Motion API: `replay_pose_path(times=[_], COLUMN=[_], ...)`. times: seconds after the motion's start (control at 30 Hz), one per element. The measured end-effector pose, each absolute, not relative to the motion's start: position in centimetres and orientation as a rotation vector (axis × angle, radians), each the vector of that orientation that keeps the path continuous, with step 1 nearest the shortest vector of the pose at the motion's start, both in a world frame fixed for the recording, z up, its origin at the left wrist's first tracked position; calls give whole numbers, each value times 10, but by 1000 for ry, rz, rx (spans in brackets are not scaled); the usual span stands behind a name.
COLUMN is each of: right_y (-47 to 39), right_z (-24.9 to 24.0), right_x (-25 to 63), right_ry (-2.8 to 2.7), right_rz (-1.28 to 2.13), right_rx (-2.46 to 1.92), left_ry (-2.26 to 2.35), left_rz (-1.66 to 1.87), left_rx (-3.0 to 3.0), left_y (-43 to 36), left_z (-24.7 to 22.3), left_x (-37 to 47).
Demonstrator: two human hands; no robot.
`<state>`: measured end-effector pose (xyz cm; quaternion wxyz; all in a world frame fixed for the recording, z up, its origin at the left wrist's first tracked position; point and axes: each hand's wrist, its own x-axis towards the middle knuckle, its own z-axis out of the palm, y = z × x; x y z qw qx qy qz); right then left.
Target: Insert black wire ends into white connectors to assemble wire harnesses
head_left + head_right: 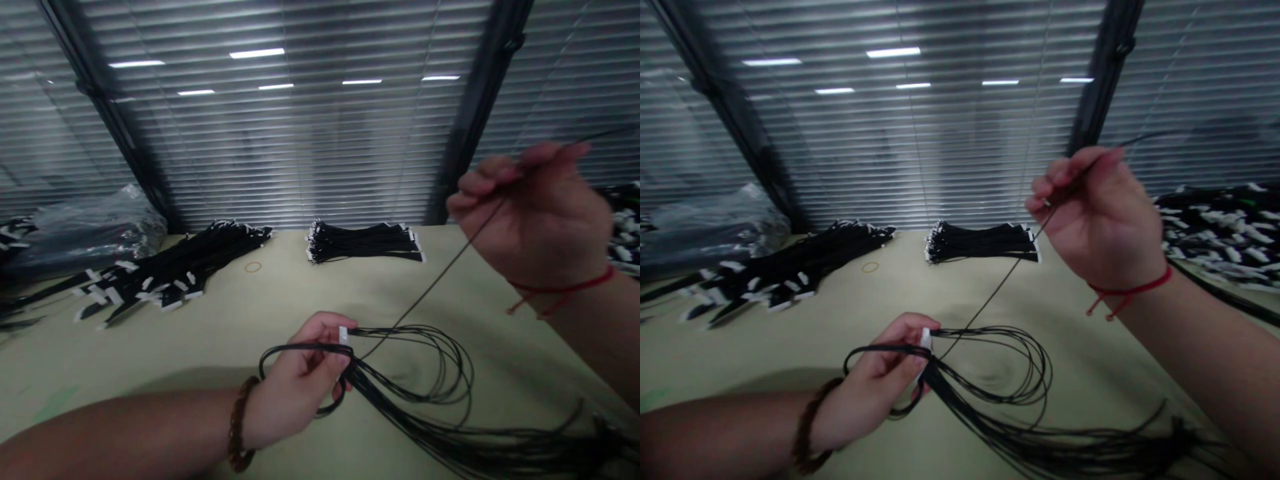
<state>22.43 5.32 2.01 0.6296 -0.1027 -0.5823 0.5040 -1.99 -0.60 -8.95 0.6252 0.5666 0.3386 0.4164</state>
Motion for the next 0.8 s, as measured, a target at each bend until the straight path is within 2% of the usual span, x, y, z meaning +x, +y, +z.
replay_pose_path(times=[0.07, 0.13, 0.37, 0.6, 0.7, 0.8], right_y=[51, 47, 15, -7, -8, -9], right_z=[26, 28, -1, -19, -23, -26], right_x=[223, 221, 190, 179, 179, 178], right_ry=[-1028, -1032, -2149, -2475, -2490, -2483], right_rz=[1246, 1263, 1268, 265, 10, -103], right_rx=[-237, -348, -1079, -1233, -1229, -1199], left_ry=[782, 783, 772, 767, 754, 760], left_rz=[960, 961, 1008, 1027, 1037, 1033], left_rx=[1303, 1312, 1326, 1316, 1317, 1323], left_y=[-6, -5, -6, -8, -8, -8], left_z=[-91, -92, -94, -91, -91, -92], left_x=[-21, -21, -21, -19, -19, -20])
